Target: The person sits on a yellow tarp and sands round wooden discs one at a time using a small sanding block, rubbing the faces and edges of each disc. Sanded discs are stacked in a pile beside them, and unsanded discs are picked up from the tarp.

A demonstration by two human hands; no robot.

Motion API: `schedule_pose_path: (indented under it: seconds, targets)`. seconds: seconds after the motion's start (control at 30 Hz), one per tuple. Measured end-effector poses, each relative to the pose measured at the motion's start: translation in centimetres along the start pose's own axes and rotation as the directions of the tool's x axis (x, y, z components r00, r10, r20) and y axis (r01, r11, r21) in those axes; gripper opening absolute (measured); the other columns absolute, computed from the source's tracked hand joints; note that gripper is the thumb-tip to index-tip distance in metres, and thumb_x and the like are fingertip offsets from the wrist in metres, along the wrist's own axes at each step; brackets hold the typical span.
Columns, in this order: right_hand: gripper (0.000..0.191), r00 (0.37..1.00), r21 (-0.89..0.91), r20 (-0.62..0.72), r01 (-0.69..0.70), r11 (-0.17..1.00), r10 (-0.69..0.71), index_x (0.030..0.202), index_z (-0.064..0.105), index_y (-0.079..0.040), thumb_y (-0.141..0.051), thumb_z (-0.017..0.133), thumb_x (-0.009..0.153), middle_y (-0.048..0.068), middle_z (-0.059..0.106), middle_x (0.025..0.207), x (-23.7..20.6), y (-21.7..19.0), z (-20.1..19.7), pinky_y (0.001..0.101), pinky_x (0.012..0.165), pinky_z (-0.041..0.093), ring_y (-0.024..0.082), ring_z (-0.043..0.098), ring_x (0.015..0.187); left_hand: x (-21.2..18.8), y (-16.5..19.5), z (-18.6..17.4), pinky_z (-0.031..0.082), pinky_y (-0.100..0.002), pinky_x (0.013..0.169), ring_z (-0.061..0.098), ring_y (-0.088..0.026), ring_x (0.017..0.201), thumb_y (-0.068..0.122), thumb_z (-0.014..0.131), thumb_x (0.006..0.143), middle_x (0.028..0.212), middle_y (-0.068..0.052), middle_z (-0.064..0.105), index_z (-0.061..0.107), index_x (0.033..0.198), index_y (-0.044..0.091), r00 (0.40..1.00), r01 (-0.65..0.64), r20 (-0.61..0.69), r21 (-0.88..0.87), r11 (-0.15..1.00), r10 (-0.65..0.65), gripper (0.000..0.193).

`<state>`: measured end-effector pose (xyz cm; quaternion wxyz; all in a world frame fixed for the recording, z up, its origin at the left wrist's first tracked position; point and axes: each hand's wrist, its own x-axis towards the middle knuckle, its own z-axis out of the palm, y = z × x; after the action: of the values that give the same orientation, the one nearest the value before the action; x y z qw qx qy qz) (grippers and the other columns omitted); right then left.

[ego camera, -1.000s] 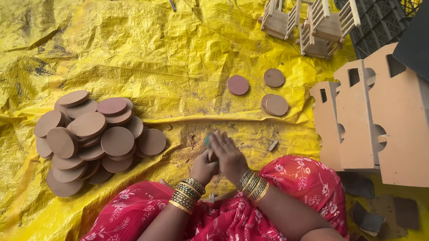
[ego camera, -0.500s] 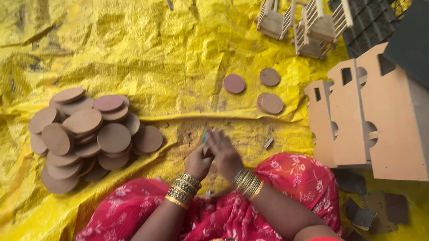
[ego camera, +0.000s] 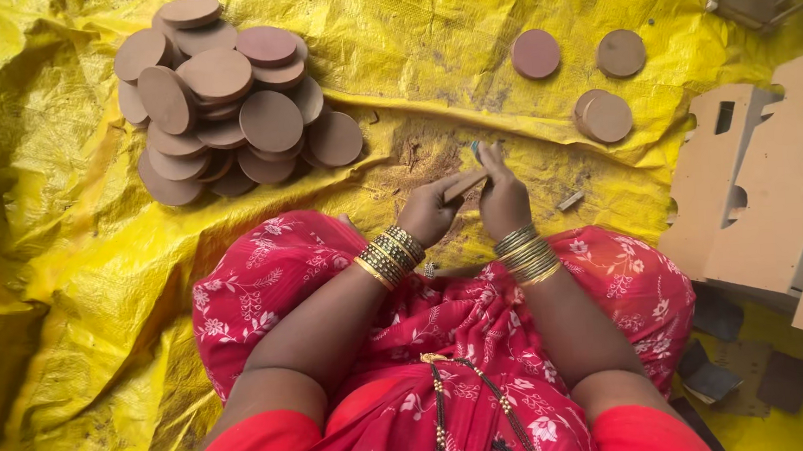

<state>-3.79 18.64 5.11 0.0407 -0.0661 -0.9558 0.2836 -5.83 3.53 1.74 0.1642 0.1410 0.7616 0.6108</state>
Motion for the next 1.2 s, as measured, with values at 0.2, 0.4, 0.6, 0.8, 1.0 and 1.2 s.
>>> schedule_pose_path:
  seconds: [0.2,0.4,0.6,0.8,1.0,1.2]
  targets:
    - [0.056,0.985,0.062,-0.141,0.106,0.992,-0.097,0.160,0.040,-0.009,0.002,0.045,0.106,0.020,0.062,0.141,-1.8,-2.2,-0.2,0.0377,0.096,0.056,0.032,0.068,0.121,0.6,2.3,-1.5,0.060,-0.043,0.080,0.075,-0.032,0.089,0.014,0.064,0.096,0.109,-0.017,0.074,0.062,0.139,0.023,0.997,0.080,-0.022,0.172,0.982,-0.077,0.044]
    - [0.061,0.876,-0.370,-0.174,0.366,0.854,-0.451,0.152,0.048,-0.003,0.012,0.046,0.093,0.019,0.053,0.154,-2.0,-3.6,-0.8,0.0403,0.110,0.048,0.036,0.050,0.143,0.2,1.6,-1.9,0.059,-0.046,0.081,0.073,-0.035,0.091,0.007,0.059,0.093,0.105,-0.016,0.075,0.064,0.134,0.023,0.995,-0.017,-0.089,0.288,0.958,0.045,0.045]
    - [0.063,0.971,-0.034,-0.088,0.218,0.975,-0.221,0.148,0.057,-0.012,0.015,0.043,0.093,0.011,0.049,0.159,-2.4,-2.5,-1.4,0.0382,0.114,0.045,0.028,0.045,0.149,0.2,1.0,-1.3,0.058,-0.046,0.084,0.071,-0.037,0.098,0.004,0.057,0.090,0.115,-0.019,0.072,0.062,0.134,0.014,0.970,-0.179,-0.088,0.374,0.910,0.227,0.045]
    - [0.060,0.931,-0.290,-0.088,0.315,0.904,-0.353,0.149,0.057,-0.012,0.009,0.049,0.094,0.016,0.048,0.157,-2.2,-2.8,-1.0,0.0465,0.121,0.039,0.037,0.042,0.147,0.3,-0.6,-1.5,0.054,-0.044,0.101,0.066,-0.036,0.117,0.005,0.059,0.093,0.130,-0.017,0.069,0.061,0.135,0.010,0.973,-0.183,-0.039,0.463,0.867,0.226,0.043]
    - [0.061,0.988,-0.022,-0.008,0.155,0.988,-0.155,0.151,0.054,-0.014,0.011,0.047,0.096,0.017,0.047,0.159,-2.1,-1.2,-1.5,0.0421,0.117,0.040,0.036,0.043,0.148,0.3,-1.0,-1.0,0.046,-0.043,0.111,0.056,-0.037,0.133,0.005,0.061,0.091,0.140,-0.020,0.062,0.059,0.138,0.005,0.930,-0.307,-0.007,0.536,0.786,0.368,0.047]
    - [0.060,0.966,-0.182,-0.066,0.235,0.955,-0.250,0.149,0.056,-0.015,0.012,0.047,0.096,0.014,0.047,0.159,-2.4,-0.2,-0.7,0.0422,0.118,0.040,0.036,0.042,0.149,0.0,-0.9,-1.4,0.047,-0.042,0.114,0.057,-0.036,0.136,0.004,0.059,0.092,0.141,-0.018,0.062,0.058,0.138,0.007,0.914,-0.359,0.030,0.523,0.773,0.404,0.046]
